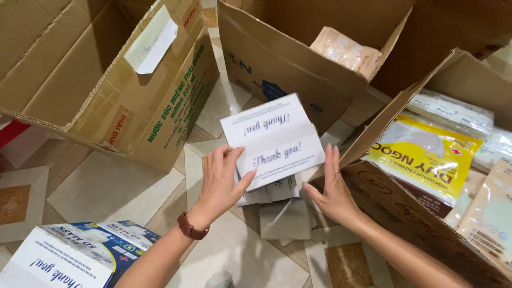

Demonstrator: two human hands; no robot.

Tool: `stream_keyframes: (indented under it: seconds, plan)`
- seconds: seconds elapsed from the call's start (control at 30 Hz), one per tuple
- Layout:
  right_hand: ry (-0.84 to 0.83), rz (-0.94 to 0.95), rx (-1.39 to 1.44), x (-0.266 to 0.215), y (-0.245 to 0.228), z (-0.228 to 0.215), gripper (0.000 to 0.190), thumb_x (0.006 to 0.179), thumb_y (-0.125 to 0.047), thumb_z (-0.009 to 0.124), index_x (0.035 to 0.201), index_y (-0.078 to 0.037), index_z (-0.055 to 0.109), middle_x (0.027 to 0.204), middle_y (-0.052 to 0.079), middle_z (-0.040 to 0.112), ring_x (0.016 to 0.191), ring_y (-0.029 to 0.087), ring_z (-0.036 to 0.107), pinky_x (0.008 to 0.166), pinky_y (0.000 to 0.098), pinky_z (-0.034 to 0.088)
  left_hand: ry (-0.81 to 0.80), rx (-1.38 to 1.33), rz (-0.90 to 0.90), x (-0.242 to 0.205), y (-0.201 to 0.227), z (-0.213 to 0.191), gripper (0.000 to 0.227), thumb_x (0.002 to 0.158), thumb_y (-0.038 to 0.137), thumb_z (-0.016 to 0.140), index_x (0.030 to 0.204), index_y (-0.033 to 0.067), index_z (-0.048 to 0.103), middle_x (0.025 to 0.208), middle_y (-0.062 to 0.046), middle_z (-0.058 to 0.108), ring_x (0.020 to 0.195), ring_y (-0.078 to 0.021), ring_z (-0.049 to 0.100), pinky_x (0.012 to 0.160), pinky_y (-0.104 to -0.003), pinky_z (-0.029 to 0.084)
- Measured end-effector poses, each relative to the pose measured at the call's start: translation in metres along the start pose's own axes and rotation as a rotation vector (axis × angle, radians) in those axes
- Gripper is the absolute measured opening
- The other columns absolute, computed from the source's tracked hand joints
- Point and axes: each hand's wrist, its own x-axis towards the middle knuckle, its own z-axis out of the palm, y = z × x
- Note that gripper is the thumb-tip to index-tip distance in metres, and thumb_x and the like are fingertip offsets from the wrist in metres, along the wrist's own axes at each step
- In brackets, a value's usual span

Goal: Sorting and packing packs of face masks into cardboard boxes while sitting on the floor.

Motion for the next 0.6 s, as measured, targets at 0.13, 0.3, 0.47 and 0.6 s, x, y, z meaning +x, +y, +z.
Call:
stream_keyframes:
  seconds: [0.13,0.3,0.47,0.6]
  plan:
    - [0.03,0.017,0.105,0.012,-0.026,-0.018,0.105,0.091,-0.039,0.064,0.16,-0.009,-0.009,0.166,0.033,0.009,0.154,0.043,0.018,0.122,0.0507,0.021,-0.101,-0.108,-0.078,-0.009,-0.011,0.009,0.06,0.08,0.024,0.082,0.13,0.0028,0.056,0.115,-0.017,0.055,0.107,-0.0371,0.052,0.094,-0.046,0.045]
    - [0.068,0.334,0.656,0.018,-0.017,-0.023,0.064,0.095,-0.051,0.046,0.146,-0.018,0.023,0.161,0.022,0.034,0.138,0.039,0.048,0.115,0.0545,0.038,-0.314,-0.497,0.148,-0.024,-0.028,0.011,0.033,0.094,0.011,0.074,0.126,0.0116,0.066,0.123,-0.006,0.064,0.116,-0.0293,0.061,0.099,-0.037,0.051]
    - [0.098,0.217,1.097,0.003,-0.005,-0.026,0.041,0.1,-0.053,0.045,0.111,-0.014,0.051,0.162,0.025,0.038,0.135,0.038,0.049,0.113,0.0572,0.041,-0.495,-0.503,0.418,-0.001,-0.009,-0.024,0.062,0.069,0.001,0.065,0.129,0.0171,0.07,0.134,-0.015,0.057,0.139,-0.039,0.047,0.113,-0.056,0.035]
    - [-0.08,0.16,1.113,-0.007,0.024,-0.026,0.036,0.095,-0.044,0.06,0.109,-0.011,0.061,0.171,0.02,0.03,0.146,0.038,0.04,0.118,0.0539,0.033,-0.621,-0.454,0.437,-0.005,-0.017,0.001,0.068,0.065,0.003,0.055,0.13,0.0164,0.071,0.147,-0.017,0.053,0.15,-0.0429,0.031,0.115,-0.079,0.007]
